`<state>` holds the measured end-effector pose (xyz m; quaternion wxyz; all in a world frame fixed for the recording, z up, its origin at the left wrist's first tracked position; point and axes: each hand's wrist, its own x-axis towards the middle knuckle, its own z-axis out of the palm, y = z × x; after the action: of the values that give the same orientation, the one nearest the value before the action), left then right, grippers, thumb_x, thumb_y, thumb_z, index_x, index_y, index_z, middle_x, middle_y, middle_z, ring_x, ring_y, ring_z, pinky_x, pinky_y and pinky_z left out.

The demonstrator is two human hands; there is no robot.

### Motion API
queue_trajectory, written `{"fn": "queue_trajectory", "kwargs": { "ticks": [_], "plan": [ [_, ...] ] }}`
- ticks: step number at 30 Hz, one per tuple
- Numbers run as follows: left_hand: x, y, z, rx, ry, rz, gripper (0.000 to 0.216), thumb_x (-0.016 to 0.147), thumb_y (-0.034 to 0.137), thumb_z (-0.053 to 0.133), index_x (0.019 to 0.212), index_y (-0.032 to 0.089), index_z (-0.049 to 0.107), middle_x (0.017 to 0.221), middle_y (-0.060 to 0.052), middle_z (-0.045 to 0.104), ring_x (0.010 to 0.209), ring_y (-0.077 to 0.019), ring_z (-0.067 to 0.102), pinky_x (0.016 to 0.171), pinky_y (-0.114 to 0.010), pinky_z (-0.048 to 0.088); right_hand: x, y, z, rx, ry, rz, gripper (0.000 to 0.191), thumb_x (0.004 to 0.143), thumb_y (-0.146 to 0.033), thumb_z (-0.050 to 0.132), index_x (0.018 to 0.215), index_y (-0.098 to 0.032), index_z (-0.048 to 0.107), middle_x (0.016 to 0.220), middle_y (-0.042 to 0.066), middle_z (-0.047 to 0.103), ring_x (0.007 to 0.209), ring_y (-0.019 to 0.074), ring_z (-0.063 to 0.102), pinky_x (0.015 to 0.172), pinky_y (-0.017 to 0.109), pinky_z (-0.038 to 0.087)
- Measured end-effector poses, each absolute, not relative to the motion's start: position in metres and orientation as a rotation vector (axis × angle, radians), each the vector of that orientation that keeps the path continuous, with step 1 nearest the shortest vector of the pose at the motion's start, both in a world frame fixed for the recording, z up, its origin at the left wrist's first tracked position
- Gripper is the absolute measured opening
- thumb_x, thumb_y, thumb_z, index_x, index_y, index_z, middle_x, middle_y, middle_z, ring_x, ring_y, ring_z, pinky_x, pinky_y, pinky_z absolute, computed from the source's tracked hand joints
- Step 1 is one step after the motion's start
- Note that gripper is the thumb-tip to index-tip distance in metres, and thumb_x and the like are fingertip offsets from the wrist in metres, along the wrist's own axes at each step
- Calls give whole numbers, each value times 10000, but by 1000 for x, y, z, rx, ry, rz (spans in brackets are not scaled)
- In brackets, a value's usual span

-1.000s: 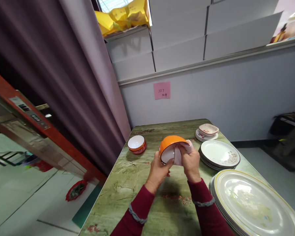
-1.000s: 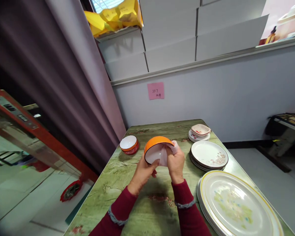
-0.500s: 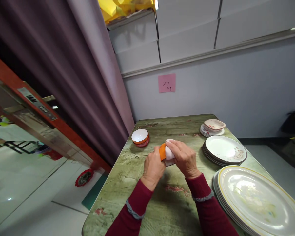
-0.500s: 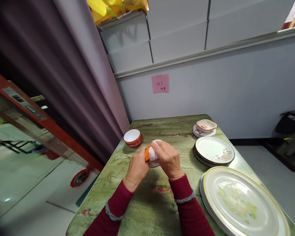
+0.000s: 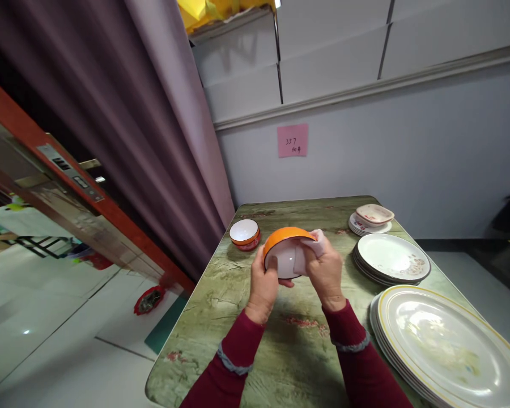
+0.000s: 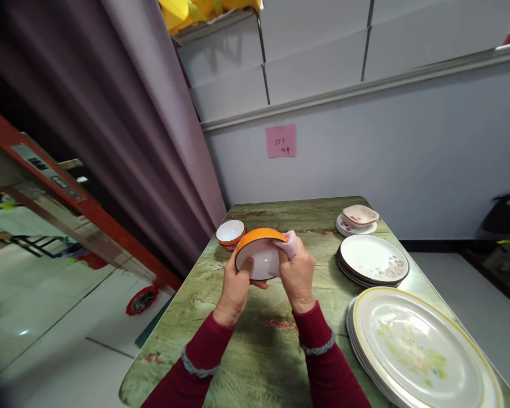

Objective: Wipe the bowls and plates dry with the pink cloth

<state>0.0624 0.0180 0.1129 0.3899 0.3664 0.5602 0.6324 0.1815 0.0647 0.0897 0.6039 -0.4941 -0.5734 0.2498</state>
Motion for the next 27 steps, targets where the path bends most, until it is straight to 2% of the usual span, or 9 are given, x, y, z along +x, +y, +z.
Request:
{"fn": "queue_trajectory", "kwargs": {
  "ticks": [4, 6, 10, 13, 15, 16, 19, 23, 27],
  "plan": [
    [75, 23, 103, 626, 1386, 1687, 387, 719, 274, 695, 1081, 151, 637, 920, -82, 707, 646, -184, 666, 474, -277, 572, 170, 69, 80, -1261, -1326, 778, 326, 847, -398, 522, 998, -184, 716, 919, 89, 759, 838, 255, 694, 756, 332, 500],
    [77, 23, 98, 645, 1344, 1648, 426, 723, 305, 722, 1106, 150, 619, 952, -88, 714, 666, -186, 678, 510, -284, 584, 171, 74, 75, -1311, -1323, 840, 353, 831, -421, 524, 988, -172, 718, 902, 102, 758, 836, 269, 691, 737, 336, 493],
    [68, 19, 98, 946, 1224, 1324, 619, 721, 393, 791, 1250, 162, 567, 1050, -127, 719, 720, -215, 701, 585, -321, 594, 188, 83, 72, -1408, -1312, 880, 376, 808, -460, 515, 916, -169, 726, 845, 89, 748, 778, 252, 666, 677, 307, 462],
    [59, 16, 98, 1118, 1055, 1291, 666, 737, 364, 795, 1331, 191, 547, 1238, -141, 676, 1028, -275, 682, 855, -370, 572, 201, 87, 74, -1459, -1320, 925, 368, 785, -464, 514, 815, -159, 718, 743, 69, 719, 705, 223, 626, 609, 278, 422],
    [56, 16, 97, 1130, 907, 1387, 677, 744, 318, 789, 1362, 207, 536, 1346, -121, 628, 1223, -294, 589, 1031, -380, 476, 203, 87, 75, -1451, -1350, 959, 327, 763, -433, 526, 741, -158, 701, 695, 56, 696, 671, 203, 599, 578, 263, 398],
    [55, 16, 96, 1113, 850, 1431, 688, 742, 298, 789, 1372, 207, 528, 1365, -113, 618, 1263, -301, 560, 1072, -387, 440, 202, 87, 75, -1440, -1368, 975, 306, 755, -416, 529, 707, -158, 688, 674, 52, 684, 655, 194, 586, 565, 258, 386],
    [54, 16, 93, 1045, 806, 1527, 695, 725, 270, 796, 1364, 190, 537, 1313, -112, 653, 1243, -315, 576, 1063, -397, 443, 196, 83, 77, -1396, -1440, 1043, 309, 765, -412, 536, 642, -157, 659, 618, 44, 648, 616, 178, 552, 526, 252, 346],
    [48, 14, 92, 861, 908, 1672, 592, 752, 333, 773, 1293, 163, 604, 1173, -104, 719, 1173, -307, 626, 996, -363, 503, 195, 77, 80, -1271, -1577, 1162, 403, 800, -515, 574, 661, -150, 671, 621, 40, 650, 591, 169, 545, 505, 249, 334],
    [35, 11, 91, 627, 1032, 1699, 508, 761, 400, 754, 1198, 159, 660, 1088, -89, 743, 1088, -296, 671, 864, -340, 586, 206, 75, 86, -1187, -1303, 1118, 483, 827, -615, 568, 906, -151, 676, 756, 55, 679, 637, 190, 579, 529, 265, 399]
  ]
}}
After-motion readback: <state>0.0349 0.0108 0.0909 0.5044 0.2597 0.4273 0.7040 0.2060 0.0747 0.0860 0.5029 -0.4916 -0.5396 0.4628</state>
